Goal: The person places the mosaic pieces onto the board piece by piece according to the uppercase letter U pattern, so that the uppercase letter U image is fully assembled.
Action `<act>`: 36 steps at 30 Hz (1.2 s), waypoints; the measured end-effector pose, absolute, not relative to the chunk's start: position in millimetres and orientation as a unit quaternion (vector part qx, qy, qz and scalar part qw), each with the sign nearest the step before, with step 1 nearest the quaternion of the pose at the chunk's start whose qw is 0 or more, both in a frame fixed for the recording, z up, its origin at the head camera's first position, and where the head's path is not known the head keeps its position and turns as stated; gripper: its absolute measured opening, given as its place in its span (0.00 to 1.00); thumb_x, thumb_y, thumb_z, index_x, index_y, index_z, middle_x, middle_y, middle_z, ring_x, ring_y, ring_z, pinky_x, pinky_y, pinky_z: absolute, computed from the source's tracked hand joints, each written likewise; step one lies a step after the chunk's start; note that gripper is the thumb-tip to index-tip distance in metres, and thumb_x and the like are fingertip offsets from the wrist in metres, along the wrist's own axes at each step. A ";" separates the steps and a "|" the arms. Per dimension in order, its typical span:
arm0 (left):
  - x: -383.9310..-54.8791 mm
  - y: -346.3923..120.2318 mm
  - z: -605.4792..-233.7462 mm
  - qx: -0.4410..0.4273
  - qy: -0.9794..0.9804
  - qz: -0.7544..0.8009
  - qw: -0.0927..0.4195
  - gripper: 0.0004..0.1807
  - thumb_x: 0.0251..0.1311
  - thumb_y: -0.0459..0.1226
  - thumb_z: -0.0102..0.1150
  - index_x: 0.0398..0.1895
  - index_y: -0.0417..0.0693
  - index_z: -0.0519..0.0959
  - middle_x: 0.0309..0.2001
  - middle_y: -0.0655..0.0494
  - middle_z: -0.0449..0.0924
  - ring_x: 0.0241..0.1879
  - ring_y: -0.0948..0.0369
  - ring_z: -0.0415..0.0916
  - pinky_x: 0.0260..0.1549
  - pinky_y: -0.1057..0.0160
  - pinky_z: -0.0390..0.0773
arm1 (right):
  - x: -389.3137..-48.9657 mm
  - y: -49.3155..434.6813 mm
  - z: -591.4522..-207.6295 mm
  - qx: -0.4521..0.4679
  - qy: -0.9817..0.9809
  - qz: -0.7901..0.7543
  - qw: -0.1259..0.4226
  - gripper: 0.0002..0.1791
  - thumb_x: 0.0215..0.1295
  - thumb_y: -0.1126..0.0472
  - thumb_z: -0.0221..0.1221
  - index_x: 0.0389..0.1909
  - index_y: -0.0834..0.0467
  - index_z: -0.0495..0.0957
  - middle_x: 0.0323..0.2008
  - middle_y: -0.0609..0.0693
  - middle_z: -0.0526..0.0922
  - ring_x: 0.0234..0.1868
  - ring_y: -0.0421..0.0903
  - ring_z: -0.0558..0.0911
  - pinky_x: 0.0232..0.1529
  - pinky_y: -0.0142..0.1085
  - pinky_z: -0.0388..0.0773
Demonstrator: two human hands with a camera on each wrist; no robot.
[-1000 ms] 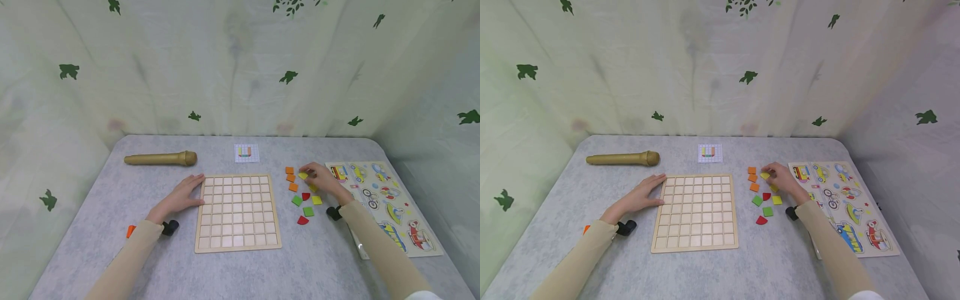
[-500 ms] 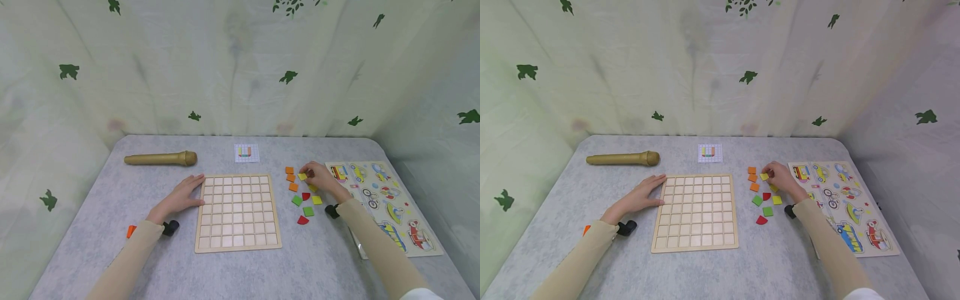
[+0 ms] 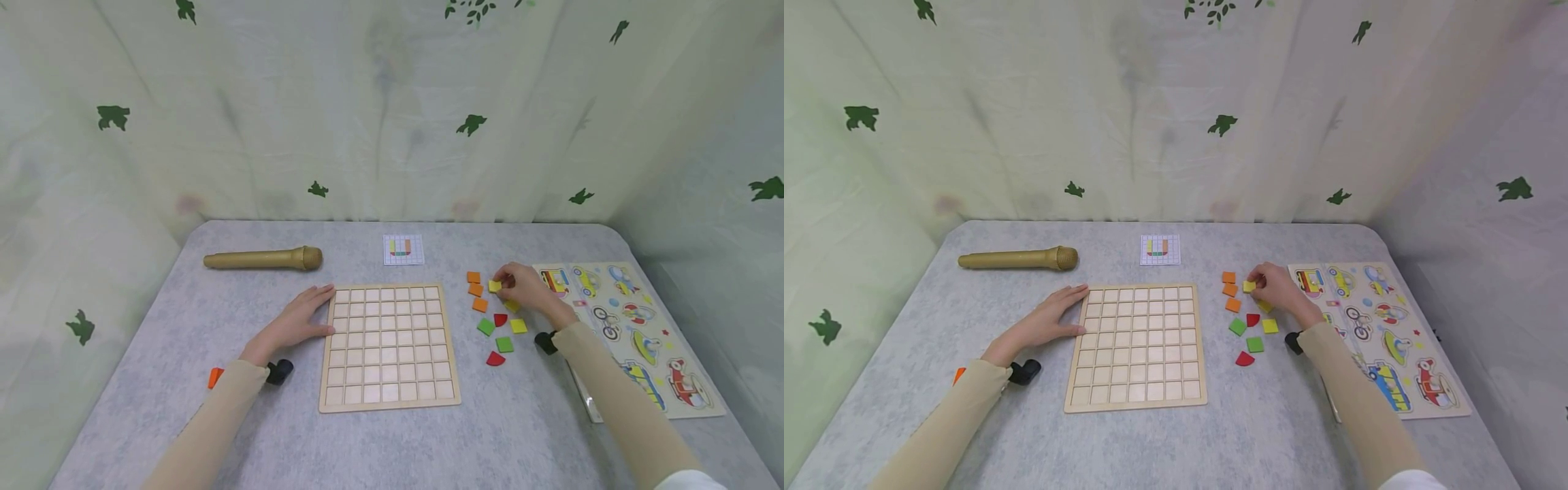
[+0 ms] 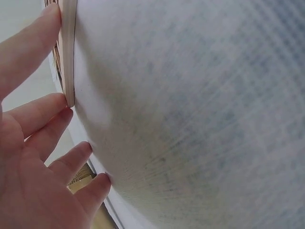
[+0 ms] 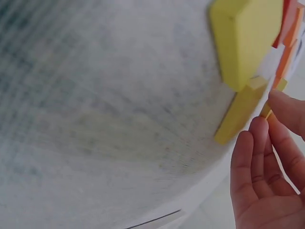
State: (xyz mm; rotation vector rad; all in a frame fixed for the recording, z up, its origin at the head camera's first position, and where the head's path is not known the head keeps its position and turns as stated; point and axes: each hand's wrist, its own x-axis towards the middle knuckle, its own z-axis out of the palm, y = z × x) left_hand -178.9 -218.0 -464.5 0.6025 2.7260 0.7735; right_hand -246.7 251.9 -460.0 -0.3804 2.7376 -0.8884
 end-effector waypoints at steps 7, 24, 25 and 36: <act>-178.4 -217.7 -463.9 0.200 0.933 0.272 0.127 0.45 0.58 0.45 0.66 0.72 0.35 0.56 0.73 0.41 0.50 0.71 0.40 0.40 0.66 0.40 0.46 | -243.2 239.3 -452.4 -0.143 0.930 -0.324 0.094 0.12 0.60 0.68 0.63 0.45 0.67 0.77 0.37 0.56 0.77 0.37 0.51 0.73 0.40 0.41 0.74; -178.3 -220.8 -462.1 0.215 0.925 0.279 0.142 0.46 0.58 0.45 0.65 0.73 0.35 0.54 0.74 0.42 0.47 0.72 0.41 0.38 0.67 0.41 0.44 | -230.1 131.1 -448.7 -0.257 0.889 -0.363 0.108 0.10 0.57 0.69 0.65 0.40 0.63 0.79 0.33 0.49 0.78 0.34 0.44 0.75 0.37 0.35 0.75; -178.3 -221.1 -462.0 0.214 0.925 0.280 0.143 0.46 0.58 0.45 0.65 0.73 0.36 0.54 0.74 0.43 0.47 0.72 0.41 0.37 0.67 0.41 0.44 | -229.3 122.7 -448.3 -0.267 0.886 -0.362 0.111 0.11 0.57 0.68 0.65 0.40 0.64 0.79 0.33 0.49 0.78 0.33 0.44 0.75 0.37 0.34 0.75; -178.0 -220.9 -463.2 0.217 0.924 0.281 0.142 0.46 0.58 0.46 0.65 0.73 0.35 0.54 0.74 0.43 0.47 0.72 0.40 0.38 0.66 0.41 0.45 | -221.7 43.4 -444.9 -0.328 0.872 -0.333 0.147 0.09 0.59 0.70 0.63 0.41 0.64 0.78 0.31 0.49 0.77 0.32 0.41 0.74 0.34 0.30 0.73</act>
